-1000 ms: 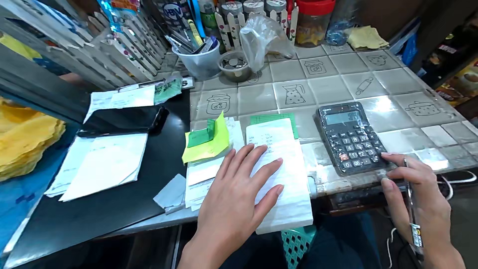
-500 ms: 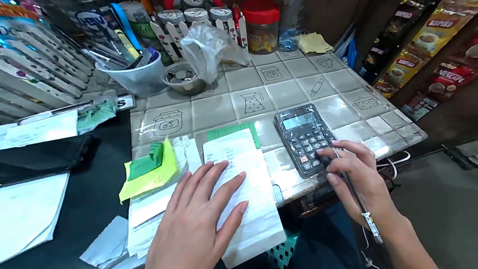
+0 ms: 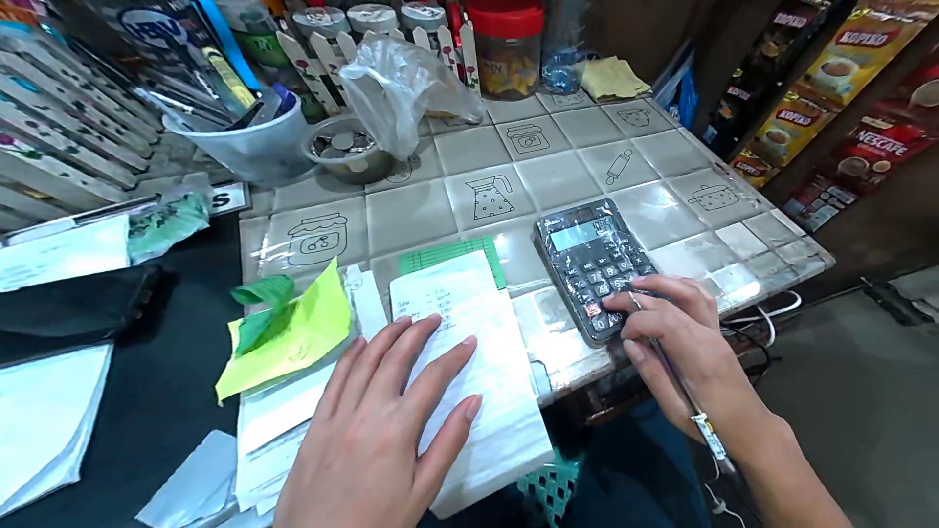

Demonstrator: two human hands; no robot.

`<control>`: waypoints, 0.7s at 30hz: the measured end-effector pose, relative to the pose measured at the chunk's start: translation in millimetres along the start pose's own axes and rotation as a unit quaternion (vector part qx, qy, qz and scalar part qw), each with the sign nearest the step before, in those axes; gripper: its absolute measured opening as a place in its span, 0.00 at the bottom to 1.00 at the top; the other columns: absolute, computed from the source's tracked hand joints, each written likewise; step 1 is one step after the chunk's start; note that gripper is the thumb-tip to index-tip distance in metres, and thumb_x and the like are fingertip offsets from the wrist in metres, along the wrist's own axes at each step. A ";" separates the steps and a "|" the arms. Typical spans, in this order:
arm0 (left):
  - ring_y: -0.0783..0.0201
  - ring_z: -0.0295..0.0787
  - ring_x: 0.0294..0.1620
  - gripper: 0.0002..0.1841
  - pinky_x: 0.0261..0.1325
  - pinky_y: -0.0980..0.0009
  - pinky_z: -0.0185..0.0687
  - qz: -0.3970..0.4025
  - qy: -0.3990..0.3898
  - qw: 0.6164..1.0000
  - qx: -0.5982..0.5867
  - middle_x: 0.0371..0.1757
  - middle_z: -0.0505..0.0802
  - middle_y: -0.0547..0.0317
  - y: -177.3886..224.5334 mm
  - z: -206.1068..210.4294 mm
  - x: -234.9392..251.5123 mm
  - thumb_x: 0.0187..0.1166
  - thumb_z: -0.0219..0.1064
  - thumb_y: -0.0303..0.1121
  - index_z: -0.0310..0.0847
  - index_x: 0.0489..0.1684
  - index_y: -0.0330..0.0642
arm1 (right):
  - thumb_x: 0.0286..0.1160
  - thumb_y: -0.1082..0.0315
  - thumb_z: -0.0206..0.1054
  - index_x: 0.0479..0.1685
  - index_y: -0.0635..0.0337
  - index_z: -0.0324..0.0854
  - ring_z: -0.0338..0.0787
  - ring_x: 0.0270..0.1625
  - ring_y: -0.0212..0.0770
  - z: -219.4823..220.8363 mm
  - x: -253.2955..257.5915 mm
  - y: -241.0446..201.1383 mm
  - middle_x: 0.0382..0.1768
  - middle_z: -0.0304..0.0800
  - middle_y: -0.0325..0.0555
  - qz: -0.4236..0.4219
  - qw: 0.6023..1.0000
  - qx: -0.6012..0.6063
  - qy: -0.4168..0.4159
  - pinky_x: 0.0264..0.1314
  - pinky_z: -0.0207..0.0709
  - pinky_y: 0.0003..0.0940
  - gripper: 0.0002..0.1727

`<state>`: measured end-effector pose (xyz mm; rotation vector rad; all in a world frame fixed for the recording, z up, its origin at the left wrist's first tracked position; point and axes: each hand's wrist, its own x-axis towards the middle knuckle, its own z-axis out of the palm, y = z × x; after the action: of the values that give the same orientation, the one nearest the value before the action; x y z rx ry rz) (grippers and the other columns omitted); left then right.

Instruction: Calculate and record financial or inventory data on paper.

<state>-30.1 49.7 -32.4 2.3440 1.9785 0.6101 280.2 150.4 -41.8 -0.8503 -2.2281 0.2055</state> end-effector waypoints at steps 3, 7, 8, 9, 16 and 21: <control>0.41 0.68 0.87 0.27 0.85 0.33 0.56 0.002 0.001 1.000 -0.001 0.82 0.81 0.50 -0.2 -0.1 0.1 0.86 0.50 0.61 0.85 0.72 0.64 | 0.89 0.55 0.53 0.43 0.44 0.81 0.73 0.82 0.40 -7.8 5.4 5.0 0.60 0.91 0.29 0.014 1.000 0.001 0.011 0.88 0.54 0.53 0.12; 0.42 0.68 0.87 0.27 0.85 0.33 0.56 0.005 0.003 1.000 -0.004 0.82 0.81 0.49 -1.1 0.3 -0.3 0.86 0.51 0.61 0.85 0.72 0.64 | 0.87 0.54 0.55 0.49 0.45 0.80 0.73 0.82 0.42 -14.2 13.1 15.0 0.65 0.88 0.31 0.046 0.998 -0.028 0.028 0.86 0.56 0.55 0.11; 0.42 0.68 0.87 0.27 0.85 0.33 0.56 0.004 0.002 1.000 -0.006 0.82 0.80 0.50 -1.2 0.4 -0.4 0.86 0.51 0.61 0.85 0.73 0.64 | 0.87 0.54 0.55 0.50 0.45 0.80 0.72 0.83 0.43 -13.6 14.3 17.0 0.65 0.88 0.32 0.049 0.998 -0.038 0.022 0.86 0.56 0.55 0.11; 0.42 0.68 0.87 0.26 0.86 0.32 0.55 0.005 0.003 1.000 -0.008 0.82 0.80 0.50 -1.2 0.5 -0.4 0.86 0.51 0.61 0.84 0.73 0.64 | 0.87 0.54 0.55 0.50 0.46 0.81 0.72 0.83 0.44 -12.2 15.0 18.6 0.66 0.88 0.33 0.048 0.998 -0.046 0.013 0.86 0.56 0.56 0.12; 0.42 0.69 0.87 0.27 0.85 0.33 0.57 0.000 0.011 1.000 -0.004 0.82 0.81 0.51 -0.2 1.4 -0.4 0.86 0.50 0.61 0.85 0.72 0.65 | 0.88 0.55 0.53 0.49 0.45 0.80 0.73 0.81 0.42 -12.8 8.0 16.9 0.63 0.89 0.31 0.047 0.998 -0.043 0.017 0.86 0.56 0.55 0.11; 0.42 0.68 0.87 0.27 0.85 0.32 0.56 -0.003 0.005 1.000 -0.007 0.82 0.80 0.51 0.2 0.5 0.1 0.86 0.50 0.61 0.85 0.72 0.64 | 0.88 0.54 0.54 0.48 0.44 0.78 0.72 0.82 0.40 -12.5 4.2 8.8 0.64 0.88 0.30 0.030 0.999 -0.033 0.009 0.87 0.55 0.55 0.10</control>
<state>-29.7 49.9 -32.9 2.3301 1.9776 0.6349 291.1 158.5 -33.7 -0.9503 -2.2040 0.1530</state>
